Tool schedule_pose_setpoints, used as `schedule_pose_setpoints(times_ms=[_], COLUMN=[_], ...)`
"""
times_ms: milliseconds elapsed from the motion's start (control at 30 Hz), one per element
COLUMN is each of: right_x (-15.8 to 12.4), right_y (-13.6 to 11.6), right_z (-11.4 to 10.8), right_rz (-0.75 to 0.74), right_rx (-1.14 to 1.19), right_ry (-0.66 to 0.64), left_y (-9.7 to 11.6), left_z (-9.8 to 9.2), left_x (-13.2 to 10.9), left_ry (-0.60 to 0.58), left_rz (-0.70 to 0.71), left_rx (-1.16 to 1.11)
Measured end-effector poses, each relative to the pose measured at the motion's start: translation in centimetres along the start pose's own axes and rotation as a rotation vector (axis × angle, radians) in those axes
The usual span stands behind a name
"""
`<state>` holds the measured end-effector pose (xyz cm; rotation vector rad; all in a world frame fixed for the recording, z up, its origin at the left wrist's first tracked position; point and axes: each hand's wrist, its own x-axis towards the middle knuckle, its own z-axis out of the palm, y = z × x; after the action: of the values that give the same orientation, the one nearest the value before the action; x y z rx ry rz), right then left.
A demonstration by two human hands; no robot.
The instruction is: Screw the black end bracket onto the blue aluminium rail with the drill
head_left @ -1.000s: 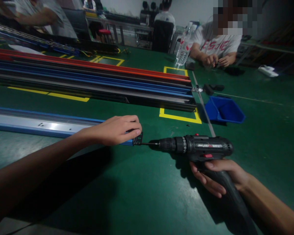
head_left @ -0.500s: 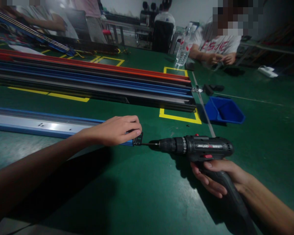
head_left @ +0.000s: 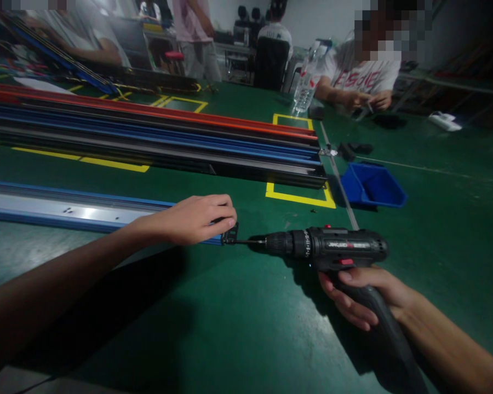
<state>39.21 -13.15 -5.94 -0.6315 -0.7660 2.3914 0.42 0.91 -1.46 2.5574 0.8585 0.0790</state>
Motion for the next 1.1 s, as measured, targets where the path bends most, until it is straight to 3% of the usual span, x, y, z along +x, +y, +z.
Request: schedule_pose_setpoints(times_ms=[1100], right_x=[-0.14], right_y=[-0.18], right_z=[0.02], right_rz=[0.027], right_rx=[-0.035], right_ry=[0.039], left_y=[-0.21], left_z=[0.17], left_x=[0.06], left_ry=[0.019], left_rz=[0.017], left_rx=[0.004])
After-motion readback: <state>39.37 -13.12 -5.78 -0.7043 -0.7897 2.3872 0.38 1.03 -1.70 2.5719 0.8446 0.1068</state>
